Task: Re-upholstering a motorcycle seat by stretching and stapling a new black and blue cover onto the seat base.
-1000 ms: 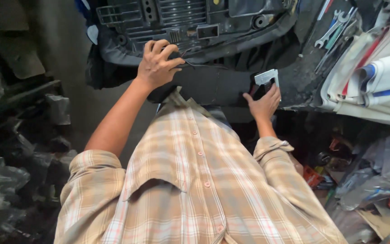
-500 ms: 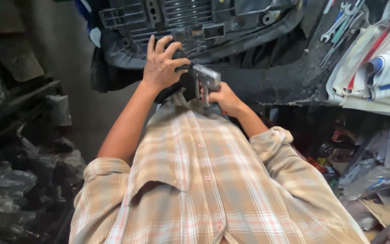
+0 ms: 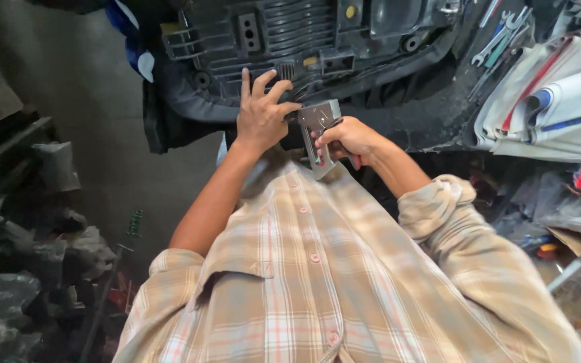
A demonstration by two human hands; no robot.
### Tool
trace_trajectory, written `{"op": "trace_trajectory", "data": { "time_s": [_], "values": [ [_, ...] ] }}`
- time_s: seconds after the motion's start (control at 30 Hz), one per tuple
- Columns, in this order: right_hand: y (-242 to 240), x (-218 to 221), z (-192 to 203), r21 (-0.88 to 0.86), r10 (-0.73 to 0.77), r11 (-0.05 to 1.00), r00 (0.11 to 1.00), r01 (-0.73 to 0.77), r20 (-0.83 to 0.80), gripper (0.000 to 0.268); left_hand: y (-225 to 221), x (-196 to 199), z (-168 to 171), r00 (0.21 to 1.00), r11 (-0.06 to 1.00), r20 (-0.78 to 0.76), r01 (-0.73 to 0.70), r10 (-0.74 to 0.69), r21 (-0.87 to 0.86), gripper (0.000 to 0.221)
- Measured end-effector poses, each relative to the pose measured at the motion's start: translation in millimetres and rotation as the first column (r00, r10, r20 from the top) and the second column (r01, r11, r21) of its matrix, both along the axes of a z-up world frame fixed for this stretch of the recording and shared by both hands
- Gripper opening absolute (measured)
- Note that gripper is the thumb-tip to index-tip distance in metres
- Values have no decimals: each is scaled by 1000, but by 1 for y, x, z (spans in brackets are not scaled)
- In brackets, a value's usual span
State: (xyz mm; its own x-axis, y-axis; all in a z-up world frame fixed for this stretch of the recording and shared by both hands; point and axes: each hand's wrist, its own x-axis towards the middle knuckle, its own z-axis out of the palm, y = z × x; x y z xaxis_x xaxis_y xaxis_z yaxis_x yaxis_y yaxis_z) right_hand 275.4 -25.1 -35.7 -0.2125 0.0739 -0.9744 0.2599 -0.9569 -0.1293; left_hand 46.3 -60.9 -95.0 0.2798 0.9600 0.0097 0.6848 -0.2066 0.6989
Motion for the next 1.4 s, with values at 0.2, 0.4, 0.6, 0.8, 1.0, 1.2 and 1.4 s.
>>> {"op": "trace_trajectory", "data": {
  "time_s": [0.2, 0.4, 0.6, 0.8, 1.0, 1.2, 1.4],
  "values": [
    [24, -9, 0, -101, 275, 959, 957, -266, 91, 17, -8, 8, -6, 996, 997, 36, -77, 77, 9, 25],
    [46, -40, 20, -196, 569, 821, 797, -537, 202, 23, -6, 14, -11, 982, 988, 111, -152, 156, -41, 20],
    [3, -24, 4, 43, 391, 904, 861, -426, 326, 22, -10, 8, -2, 972, 980, 133, -186, 193, -68, 19],
    [-6, 23, 51, 49, 359, 932, 933, -358, -9, 27, 12, -2, 13, 973, 985, 184, -118, 140, -125, 39],
    [-88, 52, -20, -25, 406, 909, 869, -416, 281, 36, 16, -5, 12, 985, 986, 149, -69, 93, -154, 39],
    [-130, 8, -72, 652, 91, 315, 705, -690, 703, 64, 21, -7, 17, 993, 990, 99, -54, 67, -127, 45],
    [-56, -22, -48, 737, -215, -285, 790, -613, 574, 51, 27, -15, 33, 999, 987, 19, -31, 34, -158, 57]
  ]
}}
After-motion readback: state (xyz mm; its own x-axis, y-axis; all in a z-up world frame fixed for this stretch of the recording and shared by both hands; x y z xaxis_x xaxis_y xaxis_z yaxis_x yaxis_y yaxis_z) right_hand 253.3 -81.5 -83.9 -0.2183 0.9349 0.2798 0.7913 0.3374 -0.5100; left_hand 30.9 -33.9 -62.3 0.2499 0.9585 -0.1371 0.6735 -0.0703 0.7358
